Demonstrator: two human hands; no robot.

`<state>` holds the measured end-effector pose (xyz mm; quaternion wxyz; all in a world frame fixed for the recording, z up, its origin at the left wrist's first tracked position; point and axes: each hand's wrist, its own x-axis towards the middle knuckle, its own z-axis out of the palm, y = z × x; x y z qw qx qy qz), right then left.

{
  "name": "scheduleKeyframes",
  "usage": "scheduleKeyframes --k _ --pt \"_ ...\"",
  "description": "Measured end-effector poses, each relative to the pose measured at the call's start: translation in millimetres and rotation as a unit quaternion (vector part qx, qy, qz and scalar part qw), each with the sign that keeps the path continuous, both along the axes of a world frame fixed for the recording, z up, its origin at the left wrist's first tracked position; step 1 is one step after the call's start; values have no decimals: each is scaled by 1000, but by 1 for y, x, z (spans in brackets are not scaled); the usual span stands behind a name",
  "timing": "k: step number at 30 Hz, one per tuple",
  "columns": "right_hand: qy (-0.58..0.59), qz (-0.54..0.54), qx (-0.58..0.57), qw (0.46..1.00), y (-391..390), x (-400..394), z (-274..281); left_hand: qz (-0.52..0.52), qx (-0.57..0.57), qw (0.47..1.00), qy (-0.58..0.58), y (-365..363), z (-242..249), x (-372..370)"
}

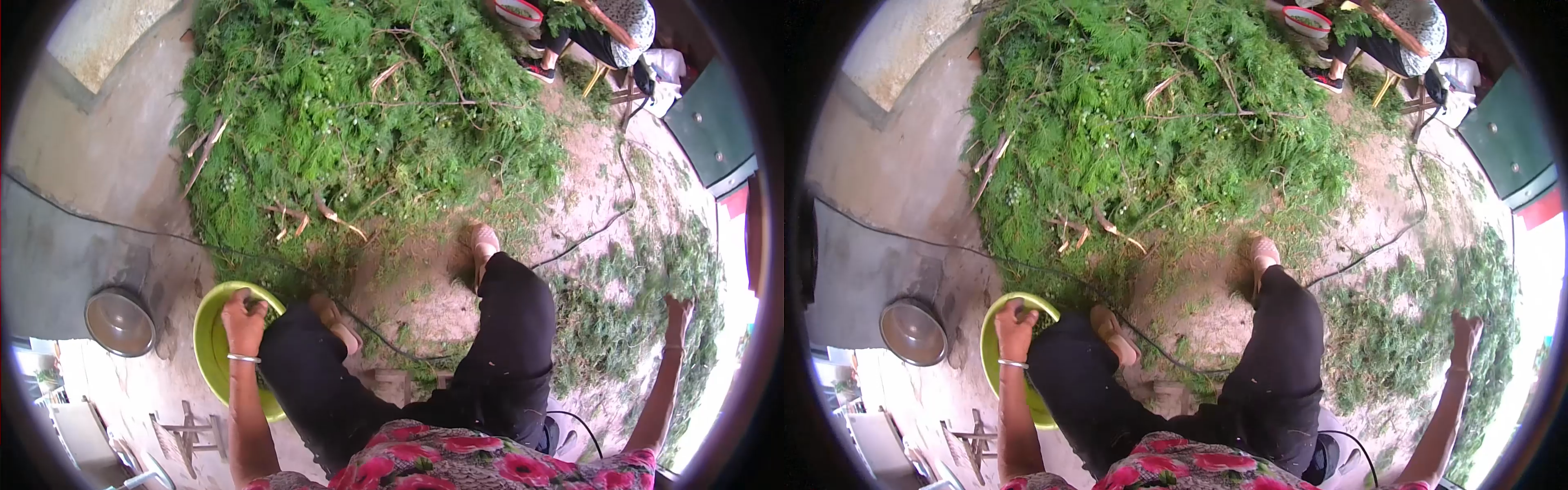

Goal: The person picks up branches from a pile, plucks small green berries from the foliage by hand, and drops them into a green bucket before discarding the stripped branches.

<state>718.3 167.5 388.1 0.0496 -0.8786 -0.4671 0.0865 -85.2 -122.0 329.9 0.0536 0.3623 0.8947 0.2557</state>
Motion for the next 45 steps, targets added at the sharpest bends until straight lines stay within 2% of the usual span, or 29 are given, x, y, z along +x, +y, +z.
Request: scheduleKeyframes --k 2,4,6,7,8,9,10,11,13,14,15,18,20,22,24,26,28,30,32,33,39,42,44,45 --pt "2 18 -6 1000 2 -46 -9 -24 -17 998 -51 19 -8 -2" --pt "111 95 30 989 3 -133 -7 -86 -106 989 -52 47 0 1" --pt "208 272 213 915 -3 -242 -21 -143 -118 982 -45 75 2 6" --pt "208 276 133 929 -2 -303 -4 -172 -81 982 -23 85 -11 3" --pt "232 377 150 884 -2 -342 -10 -176 -103 979 -25 102 -9 8" --pt "238 402 109 877 -7 -387 -3 -188 -117 974 -39 120 -2 14" --pt "276 456 107 839 -13 -427 3 -200 -132 969 -55 133 2 18" --pt "306 504 47 806 -14 -456 1 -204 -131 969 -52 144 -4 18" --pt "248 629 72 734 -16 -499 -21 -233 -139 961 -52 168 -22 16" --pt "143 655 -20 742 -22 -520 -9 -242 -139 959 -53 181 -27 15" --pt "133 675 -32 725 -26 -536 -11 -252 -132 957 -63 193 -32 14" --pt "94 692 -9 716 -35 -554 -35 -269 -169 944 -84 241 -29 17" --pt "124 711 -24 691 -36 -553 -55 -266 -109 953 -92 273 -48 13" --pt "122 705 -38 697 -38 -550 -67 -282 -130 948 -66 311 -45 21" --pt "120 696 -65 705 -38 -543 -67 -304 -84 948 -37 346 -56 28" --pt "165 686 -93 703 -30 -540 -58 -322 -43 946 -7 377 -69 32" --pt "151 682 -93 709 -26 -542 -58 -349 -51 936 9 401 -83 28" --pt "118 681 -21 722 -21 -543 -56 -370 -62 927 27 408 -102 21" --pt "133 682 -28 719 -13 -540 -52 -337 -163 926 -44 408 -125 19" --pt "137 680 -27 720 -9 -539 -50 -297 -250 917 -92 408 -137 21" --pt "115 682 -83 717 19 -536 -40 -270 -318 902 -110 389 -261 32" --pt "109 682 -105 716 24 -537 -42 -253 -344 896 -121 405 -283 47" --pt "128 638 -63 757 23 -537 -38 -246 -305 917 -75 424 -291 51" --pt "142 633 -79 757 22 -536 -41 -240 -288 922 -98 439 -292 53"
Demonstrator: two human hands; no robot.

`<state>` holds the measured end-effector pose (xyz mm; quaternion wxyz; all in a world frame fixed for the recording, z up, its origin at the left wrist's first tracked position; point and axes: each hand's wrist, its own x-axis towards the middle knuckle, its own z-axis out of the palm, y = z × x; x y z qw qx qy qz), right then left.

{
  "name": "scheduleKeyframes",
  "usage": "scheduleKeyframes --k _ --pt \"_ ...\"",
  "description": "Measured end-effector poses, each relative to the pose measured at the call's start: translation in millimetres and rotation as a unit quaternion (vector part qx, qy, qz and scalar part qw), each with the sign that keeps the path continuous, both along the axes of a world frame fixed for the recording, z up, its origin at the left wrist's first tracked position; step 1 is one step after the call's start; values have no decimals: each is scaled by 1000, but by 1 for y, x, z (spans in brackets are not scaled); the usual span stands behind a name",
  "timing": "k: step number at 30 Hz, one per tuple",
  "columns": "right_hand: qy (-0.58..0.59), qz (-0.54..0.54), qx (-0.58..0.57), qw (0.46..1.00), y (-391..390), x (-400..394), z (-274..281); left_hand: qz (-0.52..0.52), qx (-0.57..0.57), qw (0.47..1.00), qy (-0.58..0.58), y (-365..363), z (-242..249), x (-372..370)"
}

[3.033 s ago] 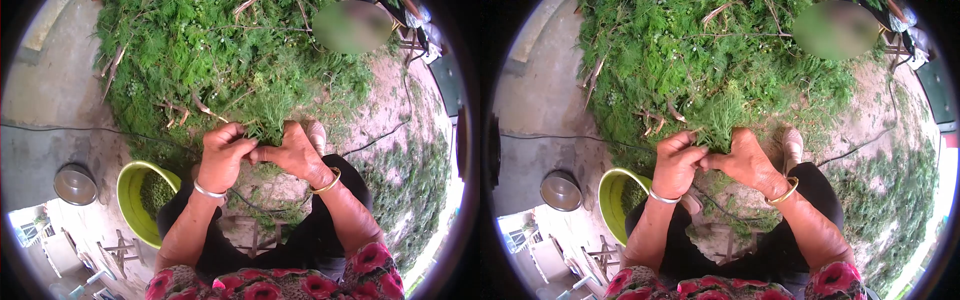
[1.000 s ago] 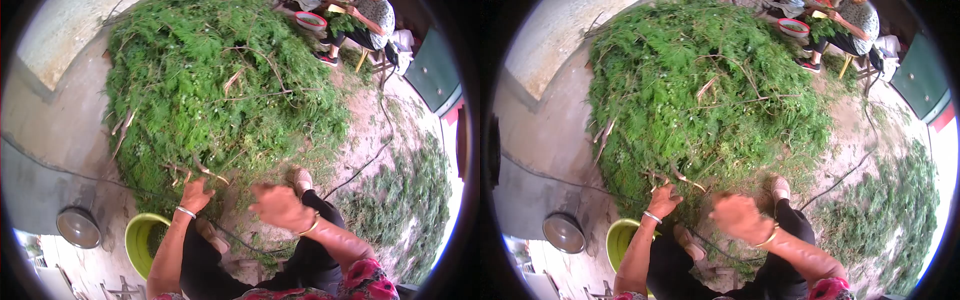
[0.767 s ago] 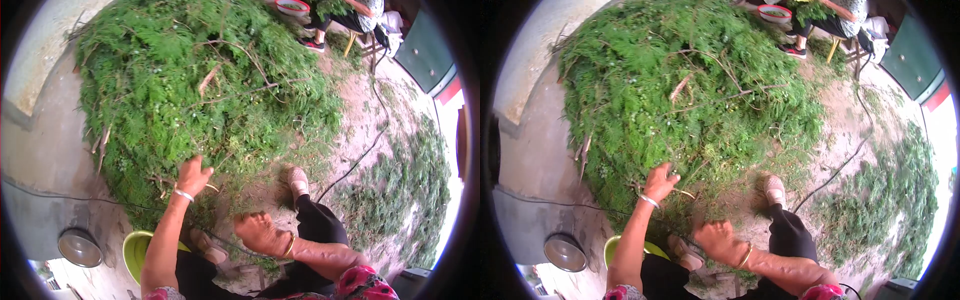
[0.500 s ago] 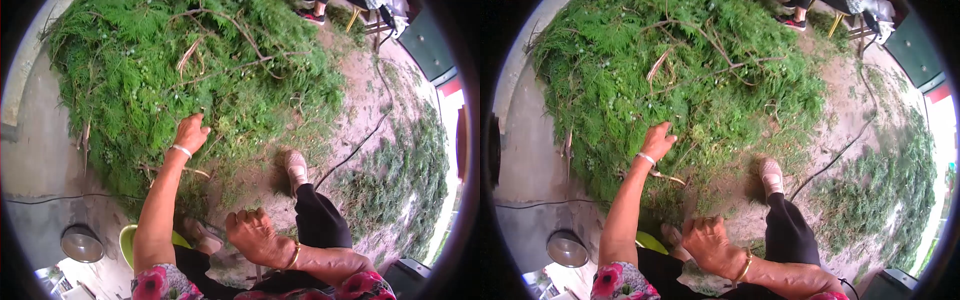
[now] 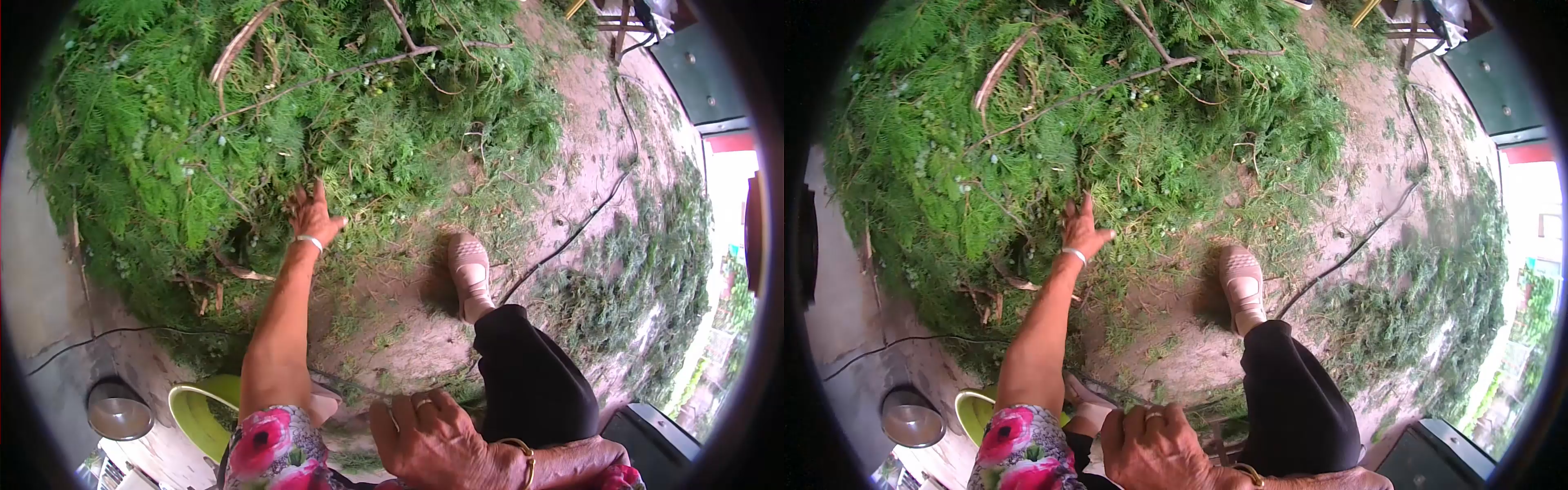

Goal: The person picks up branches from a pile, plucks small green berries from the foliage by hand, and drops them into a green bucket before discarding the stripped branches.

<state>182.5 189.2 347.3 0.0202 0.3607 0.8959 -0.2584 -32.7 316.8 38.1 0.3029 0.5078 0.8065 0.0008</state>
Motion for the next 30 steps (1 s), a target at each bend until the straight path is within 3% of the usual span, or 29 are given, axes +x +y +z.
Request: scheduleKeyframes --k 7,9,11,14,17,23,25,26,27,28,30 --pt "0 -29 7 1000 15 6 -6 5 106 994 -13 92 10 27" --pt "-3 -50 -7 999 18 8 -7 106 61 991 -45 108 7 30" --pt "-2 -47 -36 998 25 13 -8 142 120 974 -127 110 -36 23" --pt "11 -56 -36 998 29 15 -10 162 110 979 -58 107 -36 31" --pt "15 -45 -35 998 28 15 -9 147 24 987 -51 105 -45 24" --pt "20 -46 -50 997 25 10 -3 49 222 972 -55 68 -23 36" --pt "2 -46 -38 998 20 10 -5 52 230 966 -103 43 17 46" --pt "6 -44 -37 998 19 10 -5 5 302 953 -7 24 8 51" --pt "9 -49 -22 999 18 10 -4 14 110 990 -83 16 42 53" --pt "13 -55 -8 998 16 9 -4 -35 299 953 14 -12 25 55" --pt "8 -51 -18 998 10 10 -3 -110 274 954 49 -61 14 41"
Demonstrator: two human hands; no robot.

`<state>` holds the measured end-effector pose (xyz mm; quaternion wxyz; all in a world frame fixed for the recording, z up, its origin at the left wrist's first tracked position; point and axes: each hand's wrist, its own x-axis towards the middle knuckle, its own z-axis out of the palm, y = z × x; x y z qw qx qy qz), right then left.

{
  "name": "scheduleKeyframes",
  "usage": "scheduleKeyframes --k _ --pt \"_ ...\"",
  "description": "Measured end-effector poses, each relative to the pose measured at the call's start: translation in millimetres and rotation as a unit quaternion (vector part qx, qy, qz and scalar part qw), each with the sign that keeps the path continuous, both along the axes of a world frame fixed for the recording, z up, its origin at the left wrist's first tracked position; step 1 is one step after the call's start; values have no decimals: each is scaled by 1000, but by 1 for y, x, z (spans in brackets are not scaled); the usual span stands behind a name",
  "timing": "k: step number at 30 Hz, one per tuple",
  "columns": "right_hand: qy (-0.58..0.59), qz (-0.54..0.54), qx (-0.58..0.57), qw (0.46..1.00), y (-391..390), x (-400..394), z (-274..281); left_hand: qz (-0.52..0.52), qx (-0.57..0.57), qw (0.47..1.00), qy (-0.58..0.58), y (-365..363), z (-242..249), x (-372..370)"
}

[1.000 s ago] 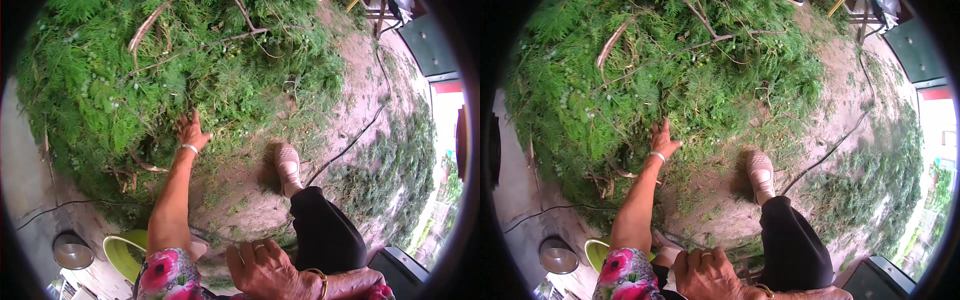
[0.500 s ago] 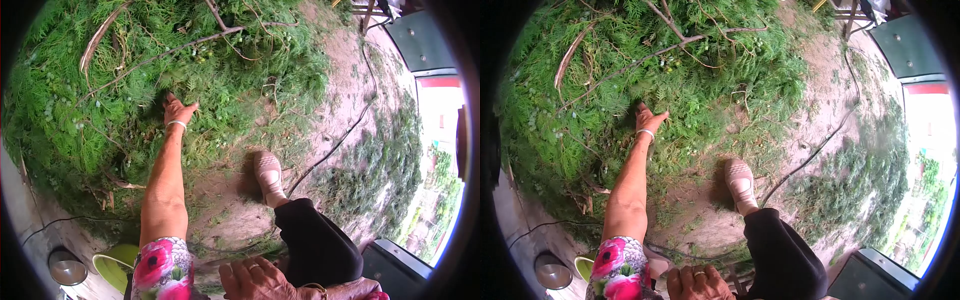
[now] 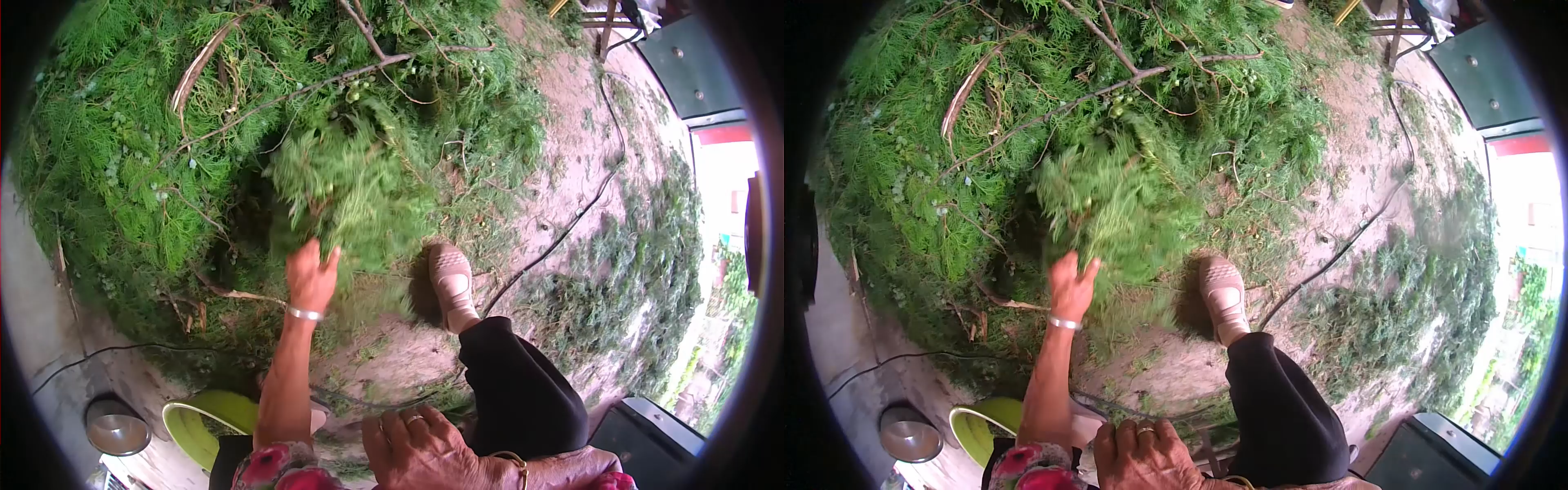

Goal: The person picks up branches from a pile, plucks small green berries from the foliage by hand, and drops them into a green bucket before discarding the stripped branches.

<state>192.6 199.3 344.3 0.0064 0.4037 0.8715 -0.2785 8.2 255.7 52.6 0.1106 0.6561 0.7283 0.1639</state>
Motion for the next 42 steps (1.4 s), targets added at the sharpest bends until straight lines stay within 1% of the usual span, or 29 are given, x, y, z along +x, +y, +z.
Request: scheduleKeyframes --k 2,3,4,5,6,8,9,11,12,14,16,17,18,19,21,23,27,28,29,31,32,33,35,36,38,39,40,41,42 --pt "0 4 -16 1000 -5 0 0 70 -62 995 -43 -44 25 -6" --pt "5 -2 -1 1000 -7 -1 0 68 -69 994 -58 -71 24 -12" --pt "10 -8 14 1000 -9 -1 1 67 -77 992 -73 -99 18 -22" --pt "15 -7 12 1000 -9 -1 3 66 -139 987 -38 -130 6 -37" --pt "18 5 26 999 -8 0 4 66 -83 994 -2 -164 -18 -52" --pt "27 17 39 999 -8 0 6 115 -241 964 9 -219 -42 -82" --pt "34 8 40 999 -9 1 5 116 -243 963 11 -221 -37 -90" --pt "41 1 36 998 -11 2 5 160 -325 929 82 -227 -25 -103" --pt "47 2 30 998 -11 2 5 161 -326 928 84 -217 -12 -112" --pt "54 4 25 998 -9 5 4 77 -519 846 93 -165 19 -128" --pt "52 19 12 998 -6 7 6 65 -433 893 102 -111 31 -127" --pt "53 18 11 998 -5 7 6 72 -321 942 64 -76 42 -112" --pt "50 18 10 999 -2 7 6 104 -311 945 -4 -35 60 -91" --pt "50 20 6 999 -1 7 6 15 -202 979 -9 -16 35 -92" --pt "45 24 0 999 4 7 5 29 -167 981 -89 43 27 -59" --pt "38 27 -8 999 10 6 3 15 -160 983 -90 94 7 -45" --pt "29 24 -28 999 27 8 -4 57 -143 985 -82 174 -19 -37" --pt "27 22 -32 999 32 8 -5 91 -118 980 -128 187 -28 -34" --pt "25 21 -35 999 35 8 -6 119 -159 961 -192 199 -45 -34" --pt "23 19 -43 999 40 9 -8 121 -176 941 -262 201 -47 -1" --pt "23 18 -46 999 41 9 -10 106 -208 945 -228 198 -51 18" --pt "22 18 -49 998 43 9 -10 109 -235 956 -136 196 -53 36" --pt "21 18 -54 998 44 10 -11 163 -303 919 -192 199 -48 50" --pt "20 20 -54 998 44 10 -11 204 -242 937 -148 197 -60 59" --pt "22 17 -56 998 43 12 -12 177 -223 947 -150 190 -77 56" --pt "23 18 -57 998 42 12 -11 153 -199 957 -149 187 -72 52" --pt "27 21 -56 998 41 12 -9 133 -118 968 -179 176 -65 47" --pt "28 23 -55 998 38 12 -8 134 -114 969 -172 165 -55 38" --pt "27 28 -53 998 36 13 -8 87 -82 975 -188 154 -43 28"
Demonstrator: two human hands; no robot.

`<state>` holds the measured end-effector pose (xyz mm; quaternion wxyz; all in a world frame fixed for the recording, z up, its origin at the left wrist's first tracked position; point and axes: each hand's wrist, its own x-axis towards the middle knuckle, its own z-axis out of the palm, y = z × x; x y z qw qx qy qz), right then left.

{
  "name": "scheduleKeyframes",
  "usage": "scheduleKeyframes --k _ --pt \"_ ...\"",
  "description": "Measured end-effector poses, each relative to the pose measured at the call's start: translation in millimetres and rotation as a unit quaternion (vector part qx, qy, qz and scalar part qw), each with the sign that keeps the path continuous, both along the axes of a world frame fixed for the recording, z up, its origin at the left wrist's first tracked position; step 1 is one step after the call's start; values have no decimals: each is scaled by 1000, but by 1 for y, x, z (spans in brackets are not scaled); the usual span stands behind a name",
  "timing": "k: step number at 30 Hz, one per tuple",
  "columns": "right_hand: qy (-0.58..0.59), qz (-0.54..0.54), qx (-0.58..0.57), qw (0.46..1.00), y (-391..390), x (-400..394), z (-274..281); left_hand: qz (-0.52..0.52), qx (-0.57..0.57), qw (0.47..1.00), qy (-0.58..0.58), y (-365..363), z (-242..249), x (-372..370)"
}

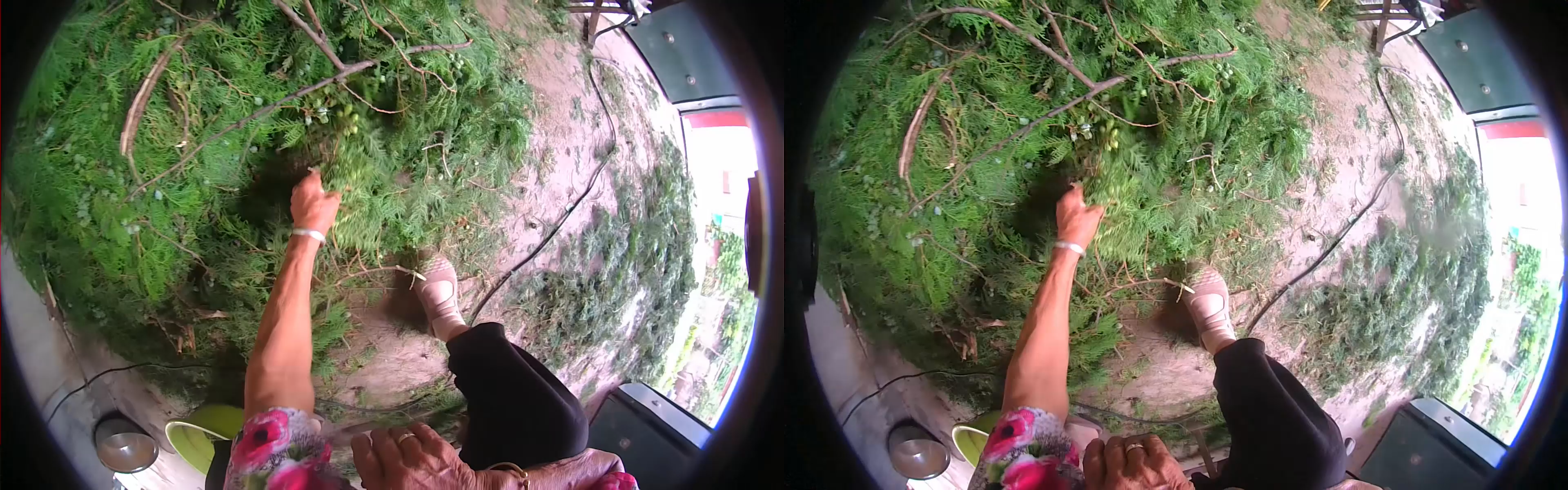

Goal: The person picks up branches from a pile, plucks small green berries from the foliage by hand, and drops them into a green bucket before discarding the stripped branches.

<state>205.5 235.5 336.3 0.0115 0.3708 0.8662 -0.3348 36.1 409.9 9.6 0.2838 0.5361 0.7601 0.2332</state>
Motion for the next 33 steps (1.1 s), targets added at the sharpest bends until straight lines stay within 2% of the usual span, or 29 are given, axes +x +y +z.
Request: scheduleKeyframes --k 1,3,5,7,8,10,12,13,15,17,19,20,22,23,25,27,28,30,33 --pt "3 4 0 1000 -3 0 1 -38 41 998 -15 -12 19 -7" --pt "4 15 0 1000 -7 0 0 -74 29 997 25 -45 61 -21" --pt "3 32 2 999 -13 0 1 -107 40 991 68 -100 66 -37" --pt "9 46 31 998 -18 1 8 -104 -74 990 55 -153 98 -45" --pt "14 46 29 998 -25 1 10 -94 -65 993 28 -187 89 -59" --pt "18 -32 42 998 -40 -2 14 -81 -63 995 8 -253 55 -88" --pt "31 -13 54 998 -46 0 15 -47 -128 985 108 -315 32 -110" --pt "37 1 77 996 -48 1 15 -41 -133 984 113 -336 31 -114" --pt "20 9 73 997 -56 2 17 -102 -234 935 247 -371 23 -123" --pt "-18 40 99 994 -63 6 18 -103 -249 933 239 -404 4 -138" --pt "-32 57 76 995 -69 7 15 -71 -253 954 145 -411 16 -140" --pt "-30 88 68 993 -70 6 11 -68 -257 953 146 -412 23 -144" --pt "-15 122 66 990 -71 5 12 -81 -165 982 31 -385 58 -148" --pt "-11 125 67 990 -78 5 10 -78 -165 983 34 -373 67 -150" --pt "-52 130 73 988 -96 5 -1 -36 -95 985 141 -349 81 -147" --pt "-44 154 74 984 -101 3 -4 19 -164 938 304 -314 113 -122" --pt "-32 162 72 984 -105 1 -6 21 -163 938 305 -302 121 -110" --pt "-15 171 94 981 -111 -2 -8 55 -137 972 182 -289 129 -82" --pt "-22 158 99 982 -116 -5 -14 -66 -70 970 222 -302 108 -45"
